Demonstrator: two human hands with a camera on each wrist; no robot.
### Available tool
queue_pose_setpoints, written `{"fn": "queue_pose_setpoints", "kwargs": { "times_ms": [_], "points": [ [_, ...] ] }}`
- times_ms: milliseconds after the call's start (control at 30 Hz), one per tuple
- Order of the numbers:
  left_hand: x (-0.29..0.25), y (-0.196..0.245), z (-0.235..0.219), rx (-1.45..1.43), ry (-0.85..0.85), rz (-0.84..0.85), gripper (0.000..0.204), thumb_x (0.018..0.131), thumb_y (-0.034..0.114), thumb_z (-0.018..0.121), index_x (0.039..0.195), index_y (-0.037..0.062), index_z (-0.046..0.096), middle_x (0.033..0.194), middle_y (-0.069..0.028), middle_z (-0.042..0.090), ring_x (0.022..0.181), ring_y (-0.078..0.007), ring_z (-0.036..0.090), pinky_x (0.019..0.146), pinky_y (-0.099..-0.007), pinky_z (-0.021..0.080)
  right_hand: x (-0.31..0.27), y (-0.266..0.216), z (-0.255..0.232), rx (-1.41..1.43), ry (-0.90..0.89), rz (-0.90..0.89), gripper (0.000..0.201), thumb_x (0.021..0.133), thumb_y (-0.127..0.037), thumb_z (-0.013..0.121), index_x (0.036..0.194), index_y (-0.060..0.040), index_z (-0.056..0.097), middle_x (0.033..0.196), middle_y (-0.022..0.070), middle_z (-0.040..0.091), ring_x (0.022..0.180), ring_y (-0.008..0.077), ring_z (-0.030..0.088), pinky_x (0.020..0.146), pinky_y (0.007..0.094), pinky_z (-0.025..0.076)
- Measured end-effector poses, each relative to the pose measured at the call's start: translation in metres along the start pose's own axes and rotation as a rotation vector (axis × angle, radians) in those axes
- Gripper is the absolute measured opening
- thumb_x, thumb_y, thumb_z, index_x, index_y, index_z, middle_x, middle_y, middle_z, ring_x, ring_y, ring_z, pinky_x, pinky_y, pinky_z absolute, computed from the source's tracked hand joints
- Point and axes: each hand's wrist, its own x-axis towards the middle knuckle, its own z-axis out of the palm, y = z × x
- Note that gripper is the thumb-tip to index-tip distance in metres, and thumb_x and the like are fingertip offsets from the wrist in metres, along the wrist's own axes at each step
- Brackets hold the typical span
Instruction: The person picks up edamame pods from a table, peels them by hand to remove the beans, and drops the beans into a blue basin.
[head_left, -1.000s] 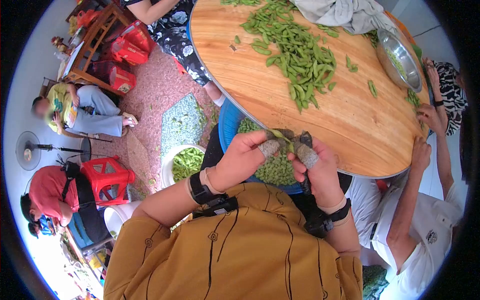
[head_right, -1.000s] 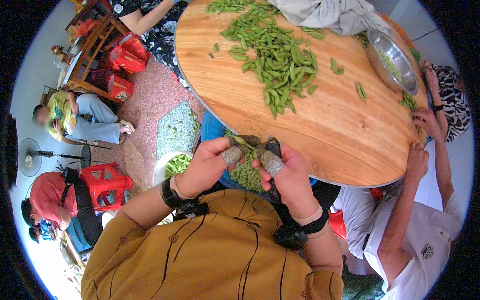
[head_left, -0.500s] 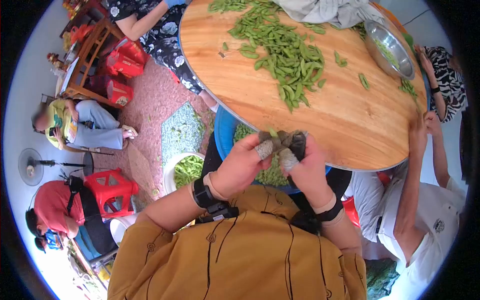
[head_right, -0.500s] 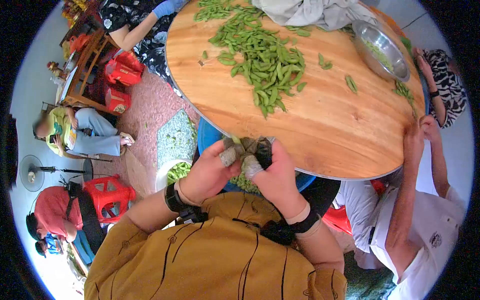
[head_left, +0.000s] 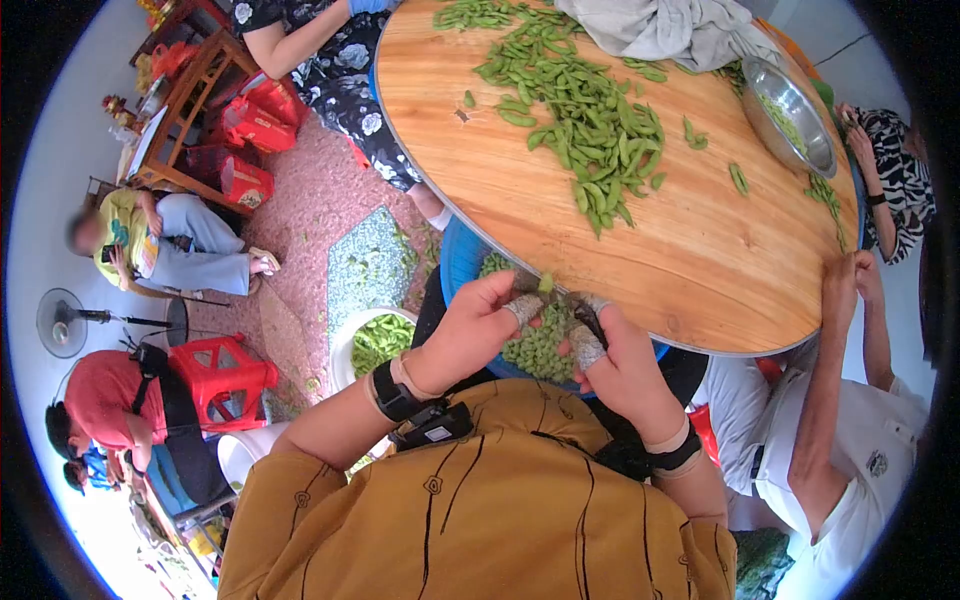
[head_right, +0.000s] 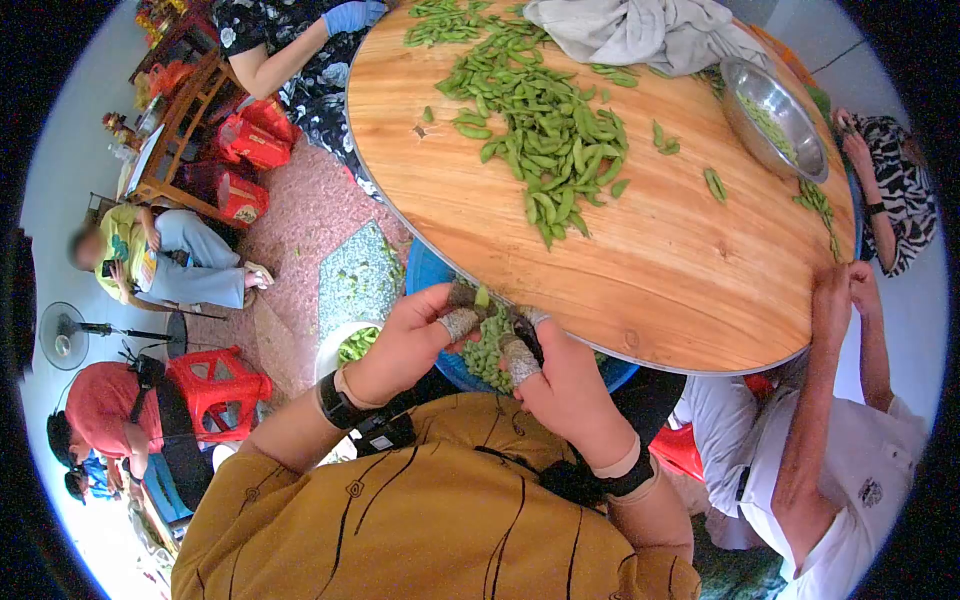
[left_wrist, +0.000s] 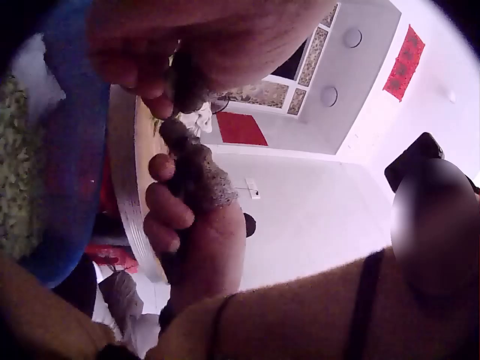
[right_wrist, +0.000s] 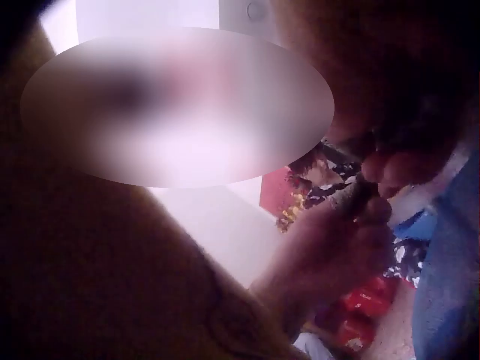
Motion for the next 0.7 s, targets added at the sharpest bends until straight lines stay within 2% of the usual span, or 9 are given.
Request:
{"fn": "queue_pose_setpoints", "kwargs": {
  "times_ms": [33,167,233,367,433,567,633,667,700],
  "points": [
    [-0.001,-0.001,0.001,0.057,-0.029,-0.007,0.018,0.091,0.009,0.052,0.107,0.004,0.059,0.083,0.0009,0.061,0.069,-0.0046,0.051,0.06,-0.0176,0.041,-0.001,-0.001,-0.002,-0.03,0.006,-0.051,0.025,0.08,-0.002,0.049,0.105,0.0007,0.049,0.074,0.0092,0.063,0.054,0.0167,0.062,0.047,0.0283,0.049],
    [-0.004,-0.002,0.005,0.089,-0.067,-0.009,0.019,0.091,0.008,0.052,0.107,0.0031,0.06,0.083,0.0007,0.06,0.072,-0.0066,0.052,0.064,-0.0203,0.043,-0.005,-0.009,-0.004,0.08,-0.038,-0.033,0.028,0.081,-0.002,0.049,0.109,-0.0007,0.049,0.079,0.0057,0.064,0.054,0.0123,0.06,0.048,0.0249,0.049],
    [-0.001,-0.017,0.005,0.077,-0.078,0.106,0.021,0.09,0.006,0.052,0.109,0.0022,0.059,0.083,0.0003,0.059,0.076,-0.0105,0.055,0.068,-0.0254,0.046,-0.004,-0.006,-0.004,0.165,-0.062,0.012,0.032,0.083,-0.002,0.048,0.115,-0.003,0.049,0.078,0.0023,0.063,0.053,0.008,0.056,0.046,0.0218,0.046],
    [-0.003,-0.016,0.002,0.19,-0.072,0.119,0.018,0.089,0.004,0.052,0.104,-0.0002,0.06,0.083,-0.0009,0.059,0.079,-0.0131,0.056,0.073,-0.0298,0.046,-0.004,-0.003,-0.006,0.317,-0.082,0.045,0.032,0.086,-0.003,0.046,0.118,-0.0061,0.05,0.078,0.0013,0.062,0.05,0.006,0.051,0.044,0.02,0.043],
    [-0.004,0.004,0.003,0.811,-0.036,0.417,0.014,0.088,0.001,0.05,0.098,-0.0024,0.06,0.083,-0.0019,0.059,0.078,-0.0142,0.057,0.072,-0.0303,0.046,-0.003,-0.005,-0.01,0.475,-0.112,0.123,0.032,0.089,-0.002,0.045,0.12,-0.0085,0.052,0.075,0.0002,0.059,0.048,0.0047,0.045,0.041,0.019,0.038],
    [-0.003,0.005,0.005,0.86,-0.058,0.448,0.013,0.089,0.001,0.048,0.09,-0.0024,0.06,0.079,-0.0027,0.057,0.075,-0.0169,0.056,0.071,-0.0321,0.045,-0.002,-0.006,-0.016,0.608,-0.142,0.275,0.031,0.089,-0.004,0.047,0.119,-0.0089,0.053,0.073,-0.0003,0.056,0.048,0.0041,0.043,0.04,0.0189,0.034],
    [-0.001,0.001,0.008,0.108,-0.144,0.028,0.011,0.089,0.004,0.05,0.093,0.0007,0.059,0.073,-0.0026,0.053,0.069,-0.0169,0.052,0.065,-0.0308,0.043,-0.003,-0.006,-0.014,0.704,-0.176,0.215,0.031,0.089,-0.004,0.049,0.119,-0.0091,0.053,0.072,-0.0019,0.054,0.049,0.002,0.042,0.04,0.0176,0.031],
    [-0.001,0.003,0.008,0.109,-0.139,0.026,0.011,0.089,0.004,0.05,0.093,0.0007,0.059,0.073,-0.0026,0.053,0.069,-0.0169,0.052,0.065,-0.0308,0.043,-0.004,-0.006,-0.014,0.706,-0.181,0.216,0.031,0.089,-0.004,0.049,0.119,-0.0091,0.053,0.072,-0.0019,0.054,0.049,0.002,0.042,0.04,0.0176,0.031],
    [-0.002,0.006,0.008,-0.36,-0.169,-0.204,0.01,0.089,0.006,0.051,0.095,0.0022,0.058,0.072,-0.002,0.052,0.067,-0.015,0.05,0.063,-0.0286,0.041,-0.004,-0.005,-0.013,0.633,-0.184,0.176,0.032,0.087,-0.004,0.051,0.119,-0.009,0.054,0.072,0.0003,0.056,0.049,0.0064,0.045,0.042,0.0201,0.035]
  ]
}}
